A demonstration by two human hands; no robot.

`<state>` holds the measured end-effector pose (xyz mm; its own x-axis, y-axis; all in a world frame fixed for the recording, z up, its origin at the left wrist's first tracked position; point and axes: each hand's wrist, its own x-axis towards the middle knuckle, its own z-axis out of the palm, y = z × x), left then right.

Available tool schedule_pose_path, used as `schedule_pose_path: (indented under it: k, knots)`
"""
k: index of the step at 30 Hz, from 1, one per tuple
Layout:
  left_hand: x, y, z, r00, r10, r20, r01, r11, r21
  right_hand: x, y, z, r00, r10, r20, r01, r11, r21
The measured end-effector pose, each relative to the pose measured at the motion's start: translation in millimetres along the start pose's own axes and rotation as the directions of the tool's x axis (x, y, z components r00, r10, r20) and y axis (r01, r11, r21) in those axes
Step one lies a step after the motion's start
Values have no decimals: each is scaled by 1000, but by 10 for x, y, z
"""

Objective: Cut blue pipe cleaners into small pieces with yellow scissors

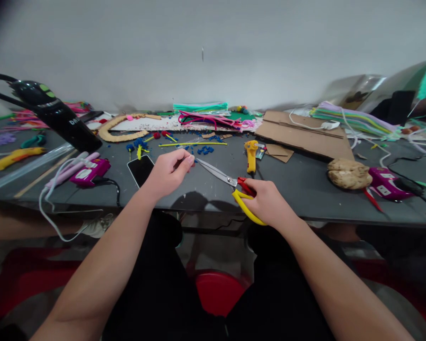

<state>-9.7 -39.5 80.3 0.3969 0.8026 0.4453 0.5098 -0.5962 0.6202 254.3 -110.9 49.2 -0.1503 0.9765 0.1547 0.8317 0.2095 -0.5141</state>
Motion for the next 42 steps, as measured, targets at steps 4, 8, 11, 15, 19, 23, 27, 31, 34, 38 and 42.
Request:
schedule_pose_path:
  k: [4,8,11,15,19,23,27,31,34,38,42]
  knots:
    - [-3,6,-4,1000,-8,2,8,1000,-2,2,5,9,1000,19,10,-19,1000,1]
    - [3,1,-2,1000,-6,-2,6,1000,0,0,-12,2,999,39,-5,-39,999,17]
    - [6,-3,-1,1000,-2,-8,2,1000,-2,-3,-42,-10,998,67,4,-67,996,62]
    - [8,7,-2,1000,-5,-8,5,1000,-14,-5,-43,-3,998,54,15,-55,997,55]
    - [9,24,-3,1000,-8,-13,8,999,-33,1,-3,20,999,28,19,-29,999,36]
    - [9,31,-4,1000,-7,-10,6,999,-36,7,11,26,1000,21,11,-22,1000,17]
    - [4,31,-5,1000,-9,-5,9,1000,-28,8,8,22,1000,15,6,-15,1000,5]
    - [3,28,-4,1000,-4,-7,4,1000,-25,7,1,14,1000,-2,-6,2,1000,1]
    - [5,25,-2,1000,-5,-8,5,1000,-25,6,-5,6,1000,3,-8,-3,1000,3]
    - [6,22,-2,1000,-14,-10,14,999,-38,0,-14,-1,1000,24,-5,-24,1000,18]
    - [5,16,-2,1000,-9,-21,9,999,-44,-4,-28,0,999,38,20,-40,998,59]
